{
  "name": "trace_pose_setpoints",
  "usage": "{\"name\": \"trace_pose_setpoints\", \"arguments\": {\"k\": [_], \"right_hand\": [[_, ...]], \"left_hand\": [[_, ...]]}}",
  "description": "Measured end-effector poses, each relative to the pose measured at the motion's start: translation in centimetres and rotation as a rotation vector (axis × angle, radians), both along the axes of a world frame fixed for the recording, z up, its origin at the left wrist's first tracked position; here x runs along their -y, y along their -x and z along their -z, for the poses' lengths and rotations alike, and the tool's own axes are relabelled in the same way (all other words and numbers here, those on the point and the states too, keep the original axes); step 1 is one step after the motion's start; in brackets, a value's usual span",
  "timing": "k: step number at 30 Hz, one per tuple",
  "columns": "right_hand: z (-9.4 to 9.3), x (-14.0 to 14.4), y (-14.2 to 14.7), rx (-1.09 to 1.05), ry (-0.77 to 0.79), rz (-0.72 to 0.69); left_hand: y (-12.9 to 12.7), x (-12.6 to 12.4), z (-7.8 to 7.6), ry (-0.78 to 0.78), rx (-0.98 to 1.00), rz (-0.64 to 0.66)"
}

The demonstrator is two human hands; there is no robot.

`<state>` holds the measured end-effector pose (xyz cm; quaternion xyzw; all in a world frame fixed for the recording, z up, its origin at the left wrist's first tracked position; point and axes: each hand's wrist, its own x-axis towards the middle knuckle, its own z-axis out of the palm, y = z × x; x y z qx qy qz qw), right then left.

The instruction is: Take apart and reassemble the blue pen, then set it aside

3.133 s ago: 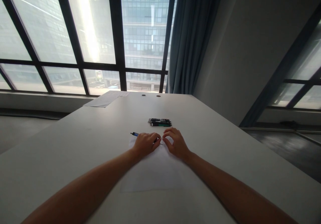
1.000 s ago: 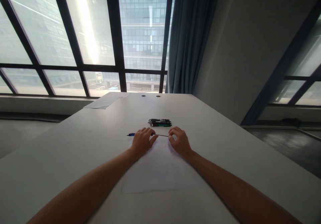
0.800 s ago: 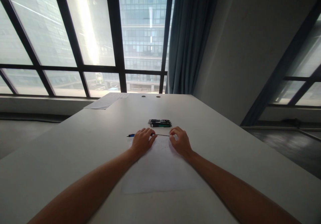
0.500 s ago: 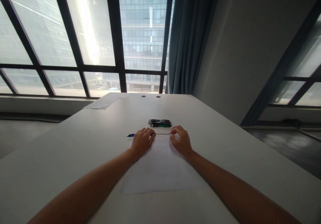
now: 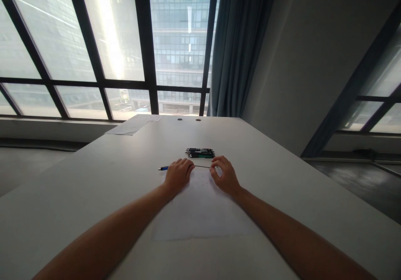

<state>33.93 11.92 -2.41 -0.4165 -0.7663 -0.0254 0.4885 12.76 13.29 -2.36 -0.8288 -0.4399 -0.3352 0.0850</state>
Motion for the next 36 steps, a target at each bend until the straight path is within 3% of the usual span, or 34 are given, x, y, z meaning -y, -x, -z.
{"name": "trace_pose_setpoints", "arguments": {"k": [19,27,36], "right_hand": [[-0.03,0.06,0.22,0.042,0.005,-0.019],[0.03,0.09,0.29,0.052,0.032,-0.024],[0.24,-0.55,-0.5,0.053,0.076,0.18]], "left_hand": [[0.09,0.1,-0.18,-0.011,-0.025,0.082],[0.08,0.18,-0.23,-0.023,-0.025,0.046],[0.31,-0.11,0.08,0.043,0.015,-0.048]]}}
